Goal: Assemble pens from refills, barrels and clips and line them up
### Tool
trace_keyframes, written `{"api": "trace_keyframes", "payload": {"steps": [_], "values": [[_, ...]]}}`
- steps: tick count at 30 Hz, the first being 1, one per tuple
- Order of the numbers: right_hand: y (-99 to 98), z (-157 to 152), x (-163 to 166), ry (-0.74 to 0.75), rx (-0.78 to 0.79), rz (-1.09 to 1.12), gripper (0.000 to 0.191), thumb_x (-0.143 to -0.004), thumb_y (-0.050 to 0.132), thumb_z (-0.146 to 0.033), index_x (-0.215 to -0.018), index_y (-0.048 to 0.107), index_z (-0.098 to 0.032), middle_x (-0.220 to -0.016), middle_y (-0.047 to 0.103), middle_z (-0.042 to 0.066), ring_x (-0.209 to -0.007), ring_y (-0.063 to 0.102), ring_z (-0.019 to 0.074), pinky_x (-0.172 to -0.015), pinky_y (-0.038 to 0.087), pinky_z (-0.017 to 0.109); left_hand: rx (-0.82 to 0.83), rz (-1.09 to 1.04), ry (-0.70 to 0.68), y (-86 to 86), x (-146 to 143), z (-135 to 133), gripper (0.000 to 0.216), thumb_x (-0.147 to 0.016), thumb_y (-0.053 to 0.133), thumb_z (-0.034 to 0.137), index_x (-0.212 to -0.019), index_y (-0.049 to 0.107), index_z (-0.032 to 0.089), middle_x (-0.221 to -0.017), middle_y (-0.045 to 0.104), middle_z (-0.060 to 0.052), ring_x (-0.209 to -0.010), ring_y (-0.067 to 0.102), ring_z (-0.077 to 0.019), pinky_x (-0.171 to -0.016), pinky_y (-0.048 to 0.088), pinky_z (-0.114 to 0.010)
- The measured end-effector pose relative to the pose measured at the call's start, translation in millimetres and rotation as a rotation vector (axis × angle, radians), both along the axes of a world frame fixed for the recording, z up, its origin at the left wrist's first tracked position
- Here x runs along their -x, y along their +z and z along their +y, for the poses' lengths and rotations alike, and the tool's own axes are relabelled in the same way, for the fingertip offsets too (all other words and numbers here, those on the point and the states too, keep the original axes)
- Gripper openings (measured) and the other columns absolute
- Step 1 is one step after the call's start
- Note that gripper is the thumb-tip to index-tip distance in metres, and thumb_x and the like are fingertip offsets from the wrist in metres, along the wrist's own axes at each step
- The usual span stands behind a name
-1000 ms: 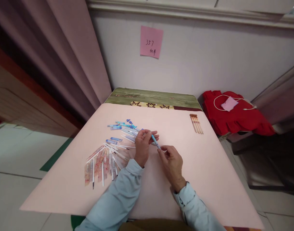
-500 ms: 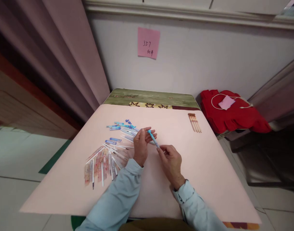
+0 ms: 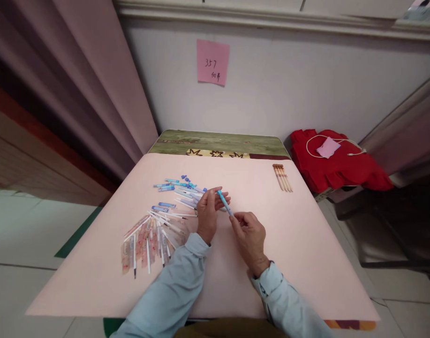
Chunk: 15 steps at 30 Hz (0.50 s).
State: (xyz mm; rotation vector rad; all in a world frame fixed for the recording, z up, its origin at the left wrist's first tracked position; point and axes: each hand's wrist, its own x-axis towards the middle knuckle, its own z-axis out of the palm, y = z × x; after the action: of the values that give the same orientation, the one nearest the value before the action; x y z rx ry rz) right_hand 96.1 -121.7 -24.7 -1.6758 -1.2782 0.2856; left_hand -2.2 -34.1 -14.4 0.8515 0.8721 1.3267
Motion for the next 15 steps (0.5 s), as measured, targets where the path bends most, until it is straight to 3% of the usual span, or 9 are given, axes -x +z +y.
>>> {"api": "trace_keyframes", "payload": {"steps": [15], "values": [[-0.7, 2.7, 3.7, 0.029, -0.009, 0.008, 0.021, -0.090, 0.062, -0.040, -0.088, 0.071, -0.020, -0.081, 0.069, 0.002, -0.071, 0.061, 0.0142, -0.064, 0.045, 0.025, 0.003, -0.032, 0.044, 4.0, 4.0, 4.1, 0.051, -0.087, 0.058, 0.056, -0.118, 0.061, 0.015, -0.093, 0.074, -0.011, -0.079, 0.073, -0.0206, -0.076, 0.058, -0.038]]}}
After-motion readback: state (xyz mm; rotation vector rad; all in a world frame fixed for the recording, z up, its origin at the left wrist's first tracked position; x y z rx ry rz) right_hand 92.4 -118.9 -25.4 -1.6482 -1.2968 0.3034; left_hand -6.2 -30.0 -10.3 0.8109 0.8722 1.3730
